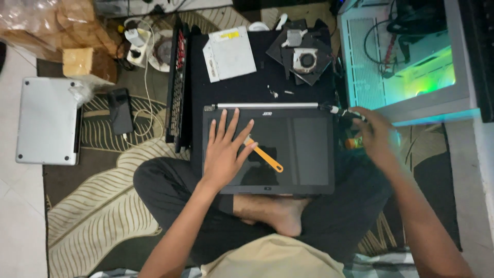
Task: The person sits on the floor and cleans various disassembled laptop parts using a small brush and a syringe-like tool. They wipe the screen, a metal frame, and a hard drive, then apply a substance from the syringe to the hard drive and wipe it again.
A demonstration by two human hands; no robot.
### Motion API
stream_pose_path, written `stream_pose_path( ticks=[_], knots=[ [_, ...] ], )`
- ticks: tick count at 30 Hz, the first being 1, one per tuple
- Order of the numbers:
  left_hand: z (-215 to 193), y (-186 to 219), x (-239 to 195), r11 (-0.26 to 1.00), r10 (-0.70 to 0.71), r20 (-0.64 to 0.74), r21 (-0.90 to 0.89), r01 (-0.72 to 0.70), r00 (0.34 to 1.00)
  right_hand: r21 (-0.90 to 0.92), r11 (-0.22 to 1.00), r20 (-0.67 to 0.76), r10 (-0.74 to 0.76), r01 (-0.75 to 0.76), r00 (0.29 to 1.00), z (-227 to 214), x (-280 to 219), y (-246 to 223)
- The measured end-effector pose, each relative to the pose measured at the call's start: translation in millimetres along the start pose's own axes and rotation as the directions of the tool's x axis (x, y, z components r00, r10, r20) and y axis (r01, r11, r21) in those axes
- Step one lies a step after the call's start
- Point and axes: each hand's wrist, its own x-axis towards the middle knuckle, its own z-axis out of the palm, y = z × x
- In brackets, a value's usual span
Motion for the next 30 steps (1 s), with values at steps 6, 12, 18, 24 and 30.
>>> stream_pose_path(
  ticks=[6,12,18,24,30],
  knots=[
    [-3.0,4.0,-0.1,0.992,-0.049,-0.053,-0.118,0.043,0.997,-0.182,0.983,-0.12,-0.036,0.014,0.992,-7.4,-13.1,-4.6],
    [-8.8,7.8,1.8,0.969,-0.1,-0.082,-0.236,0.078,0.992,-0.029,0.985,-0.075,-0.174,0.172,0.982,31.1,-36.5,-62.3],
    [-16.0,9.2,1.6,0.96,-0.092,-0.066,-0.27,0.071,0.994,-0.043,0.948,-0.079,-0.318,0.315,0.945,32.9,-30.7,-147.4],
    [-22.2,12.4,0.3,0.962,-0.077,-0.097,-0.27,0.048,0.992,-0.148,0.952,0.012,-0.27,0.269,0.963,71.1,-8.8,-102.8],
    [-21.0,9.8,0.9,0.958,-0.087,-0.099,-0.28,0.056,0.991,-0.411,0.873,-0.175,-0.359,0.263,0.917,86.2,42.0,-74.3]
  ],
)
